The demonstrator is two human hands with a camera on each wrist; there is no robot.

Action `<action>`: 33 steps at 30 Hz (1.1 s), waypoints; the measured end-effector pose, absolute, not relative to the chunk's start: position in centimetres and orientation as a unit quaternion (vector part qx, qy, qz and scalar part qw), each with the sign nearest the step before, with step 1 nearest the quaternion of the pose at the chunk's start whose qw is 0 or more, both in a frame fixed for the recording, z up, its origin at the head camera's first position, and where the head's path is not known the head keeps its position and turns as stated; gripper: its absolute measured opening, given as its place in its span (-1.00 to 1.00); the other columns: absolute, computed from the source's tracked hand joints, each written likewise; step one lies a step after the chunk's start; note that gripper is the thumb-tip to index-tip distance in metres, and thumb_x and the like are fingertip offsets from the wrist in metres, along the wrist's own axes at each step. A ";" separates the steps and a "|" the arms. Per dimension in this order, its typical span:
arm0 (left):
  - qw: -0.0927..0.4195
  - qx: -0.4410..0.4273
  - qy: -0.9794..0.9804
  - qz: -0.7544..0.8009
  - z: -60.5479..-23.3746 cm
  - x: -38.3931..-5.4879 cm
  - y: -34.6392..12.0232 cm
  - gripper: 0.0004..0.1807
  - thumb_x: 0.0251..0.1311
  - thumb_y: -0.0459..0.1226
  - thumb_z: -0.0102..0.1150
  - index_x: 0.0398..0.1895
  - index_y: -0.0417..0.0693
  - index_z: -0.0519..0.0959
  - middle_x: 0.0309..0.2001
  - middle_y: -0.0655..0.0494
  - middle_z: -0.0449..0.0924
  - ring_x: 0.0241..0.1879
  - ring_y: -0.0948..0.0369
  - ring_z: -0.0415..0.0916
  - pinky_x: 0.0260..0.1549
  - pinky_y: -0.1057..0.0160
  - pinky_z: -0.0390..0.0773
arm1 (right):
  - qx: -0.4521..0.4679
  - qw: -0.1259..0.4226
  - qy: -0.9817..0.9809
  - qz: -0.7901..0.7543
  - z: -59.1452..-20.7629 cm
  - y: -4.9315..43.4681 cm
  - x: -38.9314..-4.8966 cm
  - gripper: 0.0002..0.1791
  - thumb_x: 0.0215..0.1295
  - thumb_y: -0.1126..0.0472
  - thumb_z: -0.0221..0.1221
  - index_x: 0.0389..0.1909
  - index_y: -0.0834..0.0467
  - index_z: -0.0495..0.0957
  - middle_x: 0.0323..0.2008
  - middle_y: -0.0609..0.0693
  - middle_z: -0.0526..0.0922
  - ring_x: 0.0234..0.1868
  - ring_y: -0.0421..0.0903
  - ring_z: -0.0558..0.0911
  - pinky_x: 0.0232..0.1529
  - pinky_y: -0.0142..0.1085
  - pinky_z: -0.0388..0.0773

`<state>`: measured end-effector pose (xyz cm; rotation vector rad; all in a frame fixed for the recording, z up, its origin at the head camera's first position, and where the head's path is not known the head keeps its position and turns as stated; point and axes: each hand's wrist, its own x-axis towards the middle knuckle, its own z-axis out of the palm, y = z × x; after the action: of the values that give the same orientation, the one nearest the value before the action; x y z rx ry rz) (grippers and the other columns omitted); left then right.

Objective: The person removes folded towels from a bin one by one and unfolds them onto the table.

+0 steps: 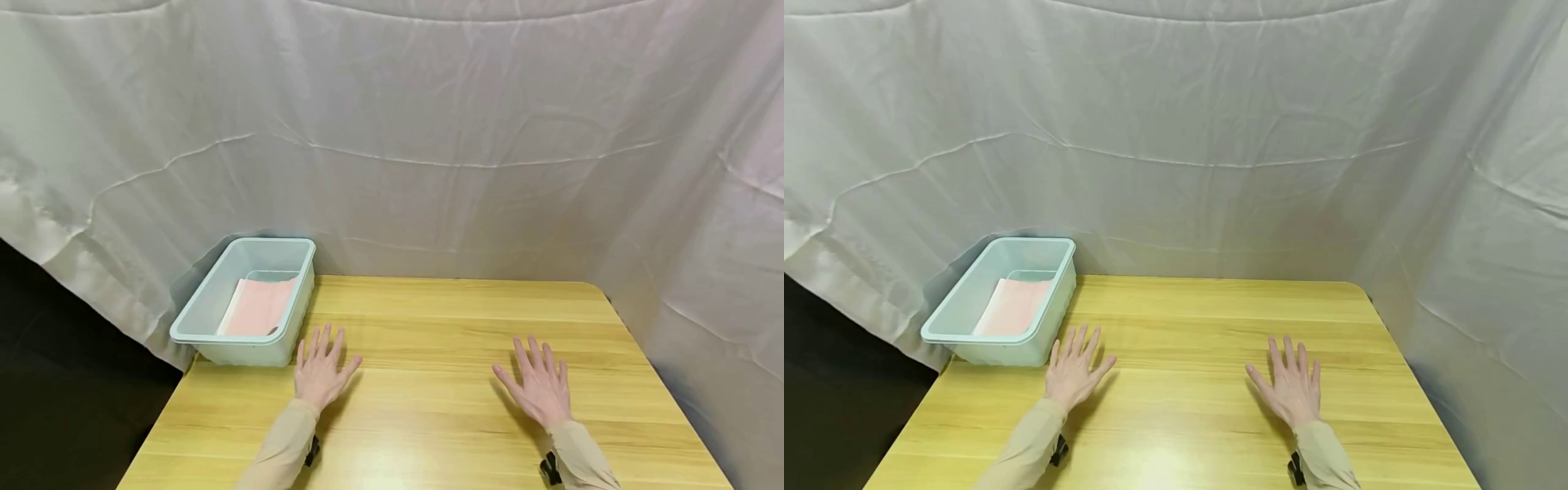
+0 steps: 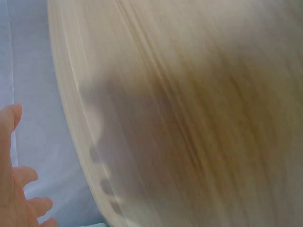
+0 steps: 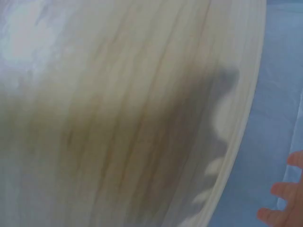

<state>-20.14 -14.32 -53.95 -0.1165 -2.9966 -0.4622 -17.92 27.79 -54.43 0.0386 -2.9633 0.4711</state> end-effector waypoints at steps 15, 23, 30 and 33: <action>0.018 -0.042 -0.970 -0.240 -52.9 -20.0 -15.1 -0.12 0.39 0.30 -0.14 0.61 0.07 0.04 0.63 -0.06 -0.06 0.62 -0.13 -0.15 0.58 -0.25 -0.21 | 0.020 0.029 -0.969 0.244 -52.9 28.4 -18.0 -0.10 0.51 -0.29 -0.13 0.57 0.28 -0.01 0.54 0.46 -0.06 0.49 0.54 -0.01 0.39 0.54 -0.14; -0.003 -0.056 -0.953 -0.297 -51.7 -19.7 -15.1 -0.13 0.40 0.29 -0.13 0.61 0.07 0.05 0.62 -0.07 -0.02 0.62 -0.12 -0.14 0.58 -0.25 -0.15 | 0.027 0.009 -0.958 0.287 -52.3 29.3 -18.2 -0.11 0.53 -0.25 -0.14 0.57 0.32 -0.06 0.52 0.52 -0.06 0.49 0.55 0.01 0.39 0.51 -0.09; -0.014 -0.067 -0.919 -0.389 -50.1 -19.2 -15.7 -0.17 0.39 0.26 -0.04 0.60 0.15 0.09 0.60 -0.03 0.08 0.56 -0.16 0.06 0.49 -0.35 0.03 | 0.032 -0.016 -0.944 0.327 -51.7 29.7 -18.2 -0.12 0.55 -0.22 -0.14 0.57 0.35 -0.07 0.53 0.52 -0.11 0.51 0.53 -0.04 0.40 0.50 -0.12; -0.016 -0.073 -0.907 -0.414 -49.5 -19.2 -16.0 -0.19 0.38 0.23 0.01 0.59 0.15 0.12 0.57 -0.03 0.13 0.55 -0.15 0.10 0.49 -0.33 0.07 | 0.034 -0.027 -0.940 0.338 -51.4 29.9 -18.2 -0.13 0.55 -0.21 -0.14 0.56 0.35 -0.05 0.54 0.51 -0.12 0.51 0.53 -0.05 0.40 0.51 -0.12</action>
<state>-19.18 -15.98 -49.46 -0.2325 -2.8795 -1.3131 -18.16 29.85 -51.37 0.1077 -3.0053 1.0805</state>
